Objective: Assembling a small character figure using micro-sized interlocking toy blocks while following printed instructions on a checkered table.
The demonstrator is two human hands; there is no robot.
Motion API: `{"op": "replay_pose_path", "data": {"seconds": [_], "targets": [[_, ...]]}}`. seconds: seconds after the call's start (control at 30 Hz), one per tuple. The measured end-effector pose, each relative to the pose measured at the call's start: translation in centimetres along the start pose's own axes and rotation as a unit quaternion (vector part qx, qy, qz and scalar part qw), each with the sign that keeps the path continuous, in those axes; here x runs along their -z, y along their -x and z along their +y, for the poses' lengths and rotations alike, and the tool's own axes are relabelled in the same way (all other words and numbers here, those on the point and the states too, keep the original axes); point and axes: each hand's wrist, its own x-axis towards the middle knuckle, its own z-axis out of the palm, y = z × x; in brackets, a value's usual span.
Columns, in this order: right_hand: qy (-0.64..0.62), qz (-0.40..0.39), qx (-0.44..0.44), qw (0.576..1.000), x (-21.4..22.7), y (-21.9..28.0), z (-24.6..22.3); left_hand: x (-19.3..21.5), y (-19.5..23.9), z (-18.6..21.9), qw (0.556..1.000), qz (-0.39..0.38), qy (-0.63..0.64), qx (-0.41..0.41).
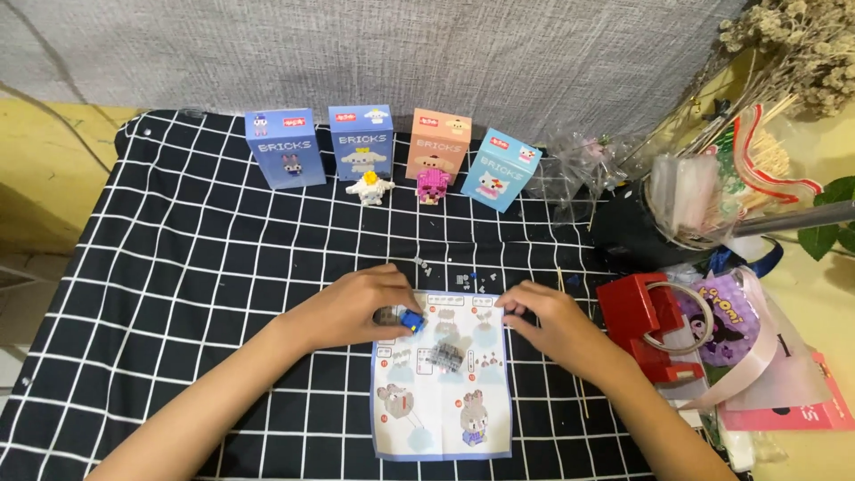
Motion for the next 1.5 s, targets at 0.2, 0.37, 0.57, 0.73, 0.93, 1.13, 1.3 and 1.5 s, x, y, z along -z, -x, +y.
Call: {"op": "replay_pose_path", "data": {"seconds": [0.2,0.37,0.57,0.73,0.93,1.13,1.3,1.5], "targets": [[0.079,0.075,0.04,0.993,0.3,-2.7,1.9,-1.1,0.5,-0.3,0.999,0.045,0.012,-0.003],[0.11,0.116,0.045,0.986,-0.8,-4.7,3.3,-1.3,0.7,0.2,0.998,0.052,0.016,0.02],[0.075,0.157,0.115,0.978,0.5,-3.9,0.5,0.0,1.8,1.0,0.995,0.095,0.027,0.025],[0.021,0.095,0.128,0.987,1.6,-2.3,-2.5,0.5,2.3,1.0,0.977,0.201,0.069,-0.005],[0.01,0.003,0.211,0.977,-0.7,-2.9,-3.2,-1.0,3.2,-1.6,0.97,0.234,0.062,0.021],[-0.077,0.103,0.288,0.949,-5.3,-4.6,-1.0,-1.0,3.8,-2.8,0.956,0.287,-0.046,-0.032],[-0.069,0.126,0.305,0.942,-5.6,-4.5,-1.6,-1.1,3.8,-2.8,0.938,0.312,-0.129,-0.075],[-0.06,0.143,0.31,0.938,-5.7,-4.4,-1.5,-1.8,4.0,-3.7,0.945,0.268,-0.164,-0.094]]}}
